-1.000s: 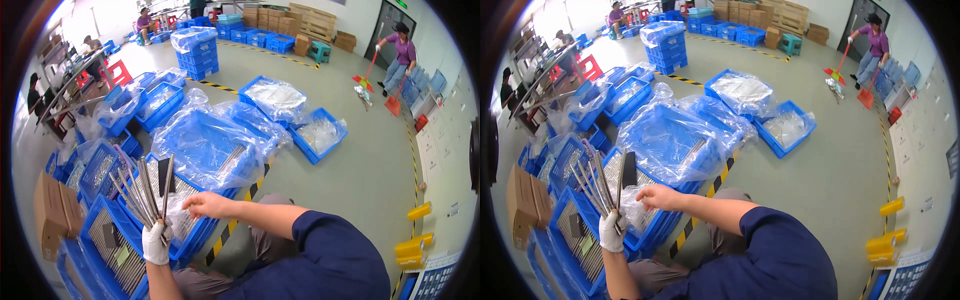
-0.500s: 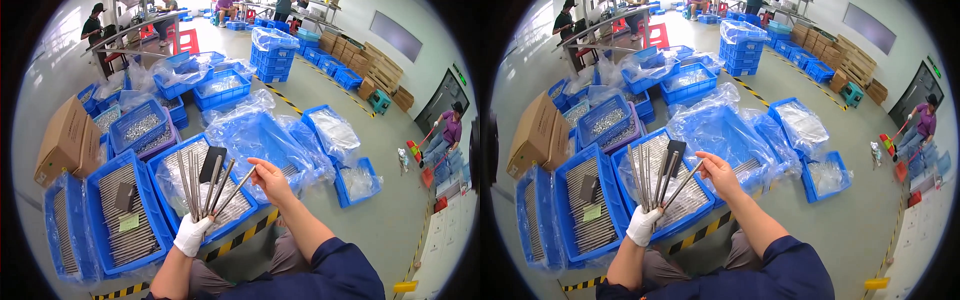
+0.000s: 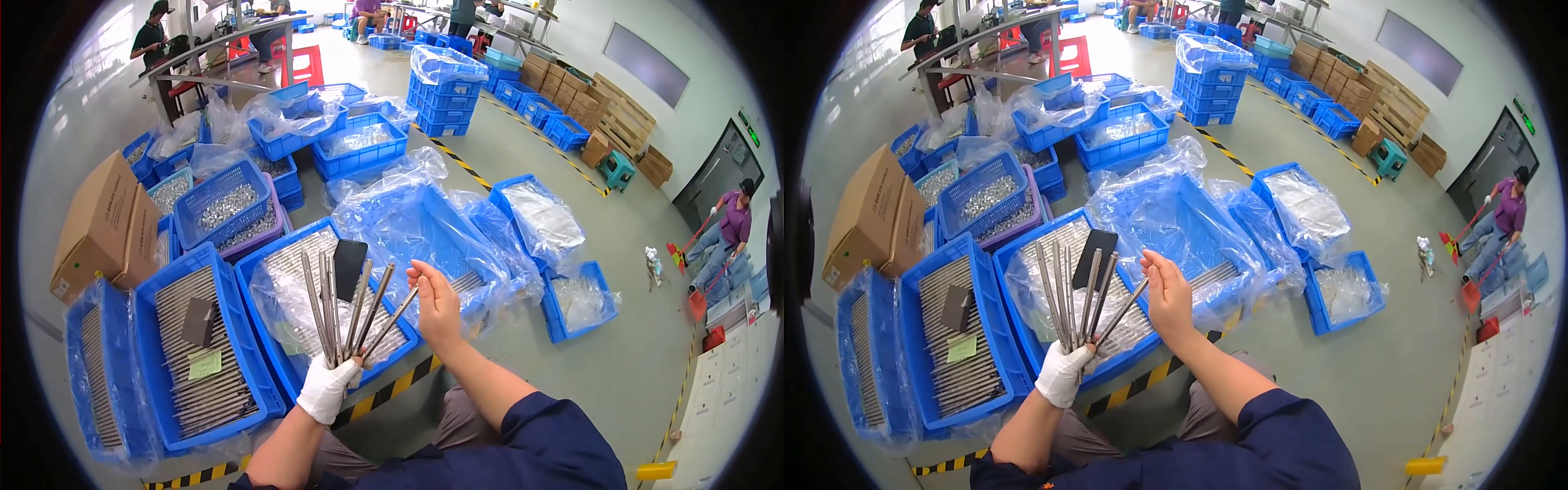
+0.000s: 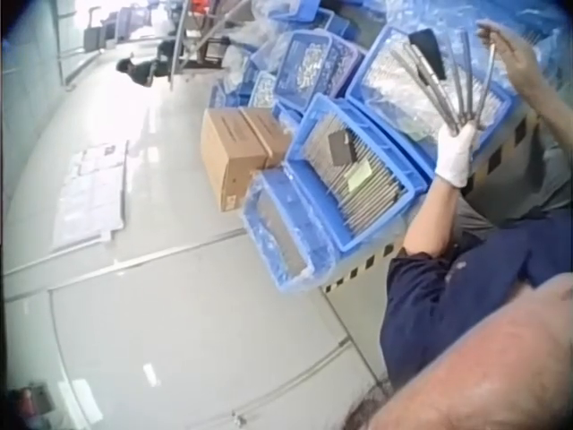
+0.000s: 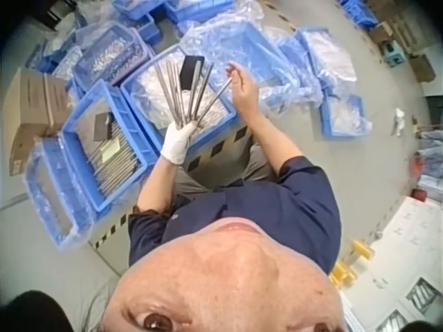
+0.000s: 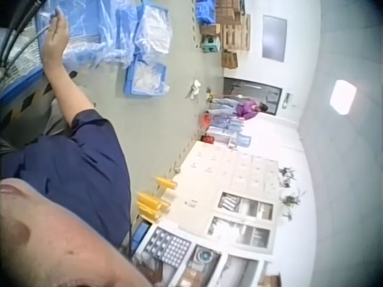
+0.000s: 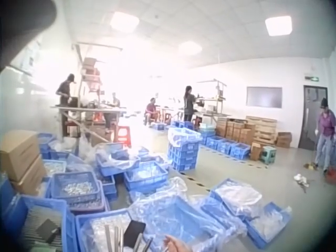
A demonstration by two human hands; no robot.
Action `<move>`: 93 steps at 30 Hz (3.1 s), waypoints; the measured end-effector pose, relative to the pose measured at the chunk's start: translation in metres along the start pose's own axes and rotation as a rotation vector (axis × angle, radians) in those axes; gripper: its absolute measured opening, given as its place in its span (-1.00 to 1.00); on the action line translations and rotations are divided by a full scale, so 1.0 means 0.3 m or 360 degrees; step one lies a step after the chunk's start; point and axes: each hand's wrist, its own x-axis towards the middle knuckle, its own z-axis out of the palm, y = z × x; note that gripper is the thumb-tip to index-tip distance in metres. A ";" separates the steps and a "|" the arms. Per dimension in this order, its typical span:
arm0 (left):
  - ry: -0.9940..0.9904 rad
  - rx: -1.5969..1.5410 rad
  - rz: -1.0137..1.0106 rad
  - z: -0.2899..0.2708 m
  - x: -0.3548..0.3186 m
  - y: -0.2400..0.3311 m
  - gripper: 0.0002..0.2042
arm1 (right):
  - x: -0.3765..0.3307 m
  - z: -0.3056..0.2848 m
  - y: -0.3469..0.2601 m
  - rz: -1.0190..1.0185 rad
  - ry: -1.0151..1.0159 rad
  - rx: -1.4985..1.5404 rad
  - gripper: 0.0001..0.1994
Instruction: Sorting and organizing bundles of long metal rods into plastic bags and blue industrial crates.
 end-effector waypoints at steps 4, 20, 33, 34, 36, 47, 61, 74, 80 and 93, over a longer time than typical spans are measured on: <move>0.0034 -0.0008 0.0010 0.007 0.000 -0.026 -0.82 | -0.006 0.013 0.027 0.0173 0.0057 0.0174 -0.74; -0.0142 -0.0006 -0.0071 -0.068 -0.028 0.052 -0.76 | 0.093 -0.198 -0.041 0.0524 -0.1033 0.0775 -0.72; -0.0199 -0.0091 -0.0116 -0.084 -0.024 0.050 -0.76 | 0.052 -0.142 -0.007 0.0613 -0.0814 0.1209 -0.84; -0.0185 -0.0091 -0.0107 -0.085 -0.025 0.051 -0.76 | 0.049 -0.136 -0.006 0.0648 -0.0772 0.1250 -0.84; -0.0171 -0.0093 -0.0097 -0.084 -0.027 0.052 -0.76 | 0.045 -0.130 -0.007 0.0685 -0.0765 0.1255 -0.84; -0.0164 -0.0074 -0.0122 -0.080 -0.030 0.048 -0.75 | 0.049 -0.136 0.002 0.0885 -0.0806 0.1508 -0.80; -0.0077 0.0112 -0.0037 -0.077 -0.020 0.045 -0.79 | -0.158 0.086 -0.016 0.1037 -0.1218 0.0860 -0.81; 0.0113 0.0160 0.0047 -0.049 -0.014 -0.015 -0.80 | -0.159 0.097 0.005 0.1160 -0.1215 0.0762 -0.81; 0.0063 0.0211 0.0036 -0.007 0.003 0.038 -0.77 | -0.076 0.013 0.002 0.1226 -0.0806 0.0682 -0.82; -0.0368 -0.0311 -0.0165 -0.058 -0.061 0.060 -0.84 | -0.136 0.036 0.009 0.1579 -0.1850 0.1296 -0.77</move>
